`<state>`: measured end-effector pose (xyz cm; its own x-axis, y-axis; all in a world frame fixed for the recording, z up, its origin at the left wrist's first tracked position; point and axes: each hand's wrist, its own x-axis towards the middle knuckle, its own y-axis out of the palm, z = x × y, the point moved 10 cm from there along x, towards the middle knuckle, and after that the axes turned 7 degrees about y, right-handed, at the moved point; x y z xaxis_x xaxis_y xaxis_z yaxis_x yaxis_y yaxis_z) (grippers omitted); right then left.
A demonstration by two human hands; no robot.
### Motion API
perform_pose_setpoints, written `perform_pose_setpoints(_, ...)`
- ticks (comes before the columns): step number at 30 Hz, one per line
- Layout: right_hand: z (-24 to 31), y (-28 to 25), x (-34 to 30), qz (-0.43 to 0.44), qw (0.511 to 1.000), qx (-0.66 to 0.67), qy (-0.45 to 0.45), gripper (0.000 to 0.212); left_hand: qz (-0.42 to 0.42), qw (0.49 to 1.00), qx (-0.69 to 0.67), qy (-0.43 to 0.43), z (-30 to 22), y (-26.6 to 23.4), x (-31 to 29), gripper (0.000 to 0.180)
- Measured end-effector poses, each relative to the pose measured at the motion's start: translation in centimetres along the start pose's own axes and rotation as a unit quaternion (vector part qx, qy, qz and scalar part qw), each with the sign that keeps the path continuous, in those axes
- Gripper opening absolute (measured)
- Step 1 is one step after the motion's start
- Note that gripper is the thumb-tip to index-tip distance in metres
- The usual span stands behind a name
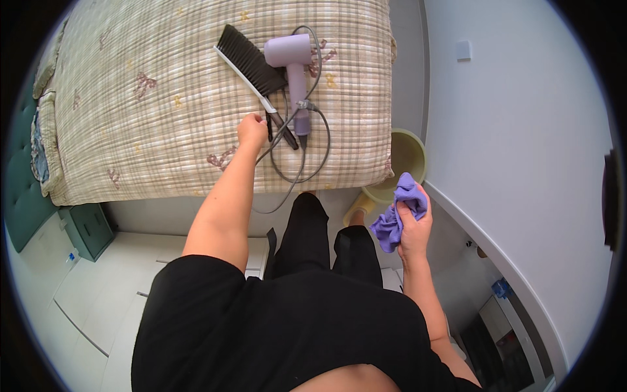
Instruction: The person wipes a door frame with a purple cloth while holding a hairdryer and a brush. They then place the hairdryer on the bed and use a long-handled brush to sweep the surface of the bed and a pillow.
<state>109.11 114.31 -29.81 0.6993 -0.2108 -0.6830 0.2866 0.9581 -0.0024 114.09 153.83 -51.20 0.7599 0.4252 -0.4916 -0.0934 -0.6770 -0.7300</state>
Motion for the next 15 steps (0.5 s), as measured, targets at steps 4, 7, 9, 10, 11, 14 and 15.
perform_pose_setpoints(4,-1.0,-0.4,0.3,-0.002,1.000,-0.005,0.009,0.039,-0.014,0.996,-0.032,-0.078,0.0,0.7,0.2,0.019)
perform_pose_setpoints(7,-0.5,-0.1,0.2,-0.006,1.000,-0.013,0.011,0.039,0.041,0.991,-0.062,-0.110,0.8,1.4,0.5,0.016)
perform_pose_setpoints(9,-0.3,-0.2,0.1,-0.002,1.000,-0.011,-0.007,0.039,0.028,0.994,-0.041,-0.102,1.9,0.4,-0.4,0.012)
perform_pose_setpoints(10,0.1,-0.1,0.2,0.002,1.000,-0.007,-0.025,0.039,0.014,0.995,-0.020,-0.093,2.7,-0.3,-0.8,0.010)
perform_pose_setpoints(11,0.4,0.3,0.1,0.009,1.000,0.000,-0.029,0.039,0.016,0.994,-0.012,-0.105,5.0,-1.0,-1.5,0.011)
perform_pose_setpoints(14,1.7,0.4,0.0,0.010,0.998,0.002,-0.061,0.038,-0.014,0.978,-0.117,-0.171,6.1,-3.8,-6.1,0.012)
perform_pose_setpoints(15,1.4,1.3,-0.2,0.039,0.998,0.028,-0.033,0.038,-0.003,0.963,-0.200,-0.179,8.0,-4.4,-7.4,0.010)
